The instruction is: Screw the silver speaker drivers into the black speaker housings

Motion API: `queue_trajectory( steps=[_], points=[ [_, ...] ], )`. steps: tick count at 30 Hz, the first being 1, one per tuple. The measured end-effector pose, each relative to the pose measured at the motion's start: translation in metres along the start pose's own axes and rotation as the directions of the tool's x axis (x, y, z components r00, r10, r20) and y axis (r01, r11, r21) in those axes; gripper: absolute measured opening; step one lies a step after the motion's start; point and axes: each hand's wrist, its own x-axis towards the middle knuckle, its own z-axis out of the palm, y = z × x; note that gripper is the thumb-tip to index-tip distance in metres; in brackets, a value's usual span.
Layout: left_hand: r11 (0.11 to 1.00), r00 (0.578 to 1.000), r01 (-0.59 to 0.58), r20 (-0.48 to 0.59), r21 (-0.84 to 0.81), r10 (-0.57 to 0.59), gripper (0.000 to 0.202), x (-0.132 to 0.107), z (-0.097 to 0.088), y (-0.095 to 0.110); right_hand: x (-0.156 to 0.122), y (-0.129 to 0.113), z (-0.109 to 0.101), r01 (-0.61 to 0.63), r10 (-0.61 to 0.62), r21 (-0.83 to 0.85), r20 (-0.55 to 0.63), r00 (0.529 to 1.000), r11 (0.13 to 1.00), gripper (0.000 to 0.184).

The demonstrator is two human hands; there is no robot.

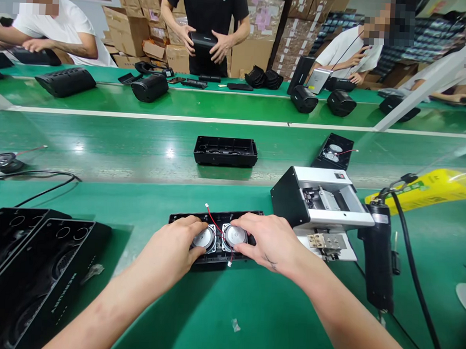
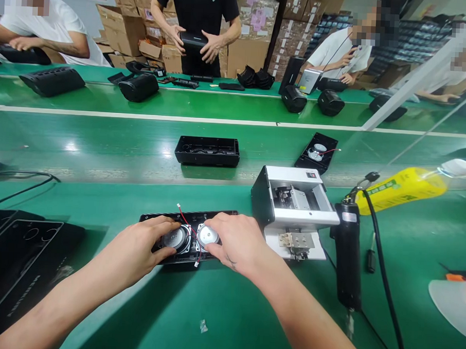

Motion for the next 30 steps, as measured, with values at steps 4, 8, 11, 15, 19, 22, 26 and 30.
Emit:
queue_trajectory(
  steps=[4,8,11,15,19,22,26,30],
  points=[
    [1.000,1.000,0.004,-0.004,0.005,-0.004,0.038,0.000,0.000,0.000,-0.002,-0.001,-0.001,-0.002,0.002,0.010,0.002,1.000,1.000,0.038],
    [1.000,1.000,0.005,-0.015,0.005,-0.005,0.040,0.001,0.001,0.000,-0.002,-0.004,-0.001,-0.004,0.004,0.024,-0.009,1.000,1.000,0.038],
    [1.000,0.999,-0.015,-0.033,0.004,0.016,0.039,0.000,-0.002,-0.002,-0.001,-0.005,0.002,0.030,-0.027,0.053,-0.051,0.998,0.998,0.037],
    [1.000,0.988,-0.006,-0.157,0.017,0.009,0.036,-0.010,-0.015,-0.008,-0.011,-0.004,0.002,0.127,-0.100,0.113,-0.219,0.971,0.985,0.040],
    [0.977,0.928,-0.207,-0.308,0.043,0.210,0.045,-0.016,-0.019,-0.007,-0.057,0.010,-0.008,0.174,-0.046,0.170,-0.574,0.817,0.970,0.030],
    [0.913,0.872,-0.382,-0.270,0.143,0.408,0.061,-0.013,-0.005,0.001,-0.108,0.038,-0.015,-0.013,0.288,0.339,-0.779,0.557,0.941,0.023],
    [0.883,0.869,-0.408,-0.199,0.231,0.454,0.075,-0.001,0.016,0.007,-0.158,0.088,-0.001,-0.449,0.779,0.638,-0.544,0.313,0.626,0.049],
    [0.879,0.870,-0.415,-0.178,0.235,0.459,0.075,0.006,0.021,0.004,-0.167,0.126,0.030,-0.489,0.868,0.717,-0.419,0.267,0.497,0.074]
  ],
)
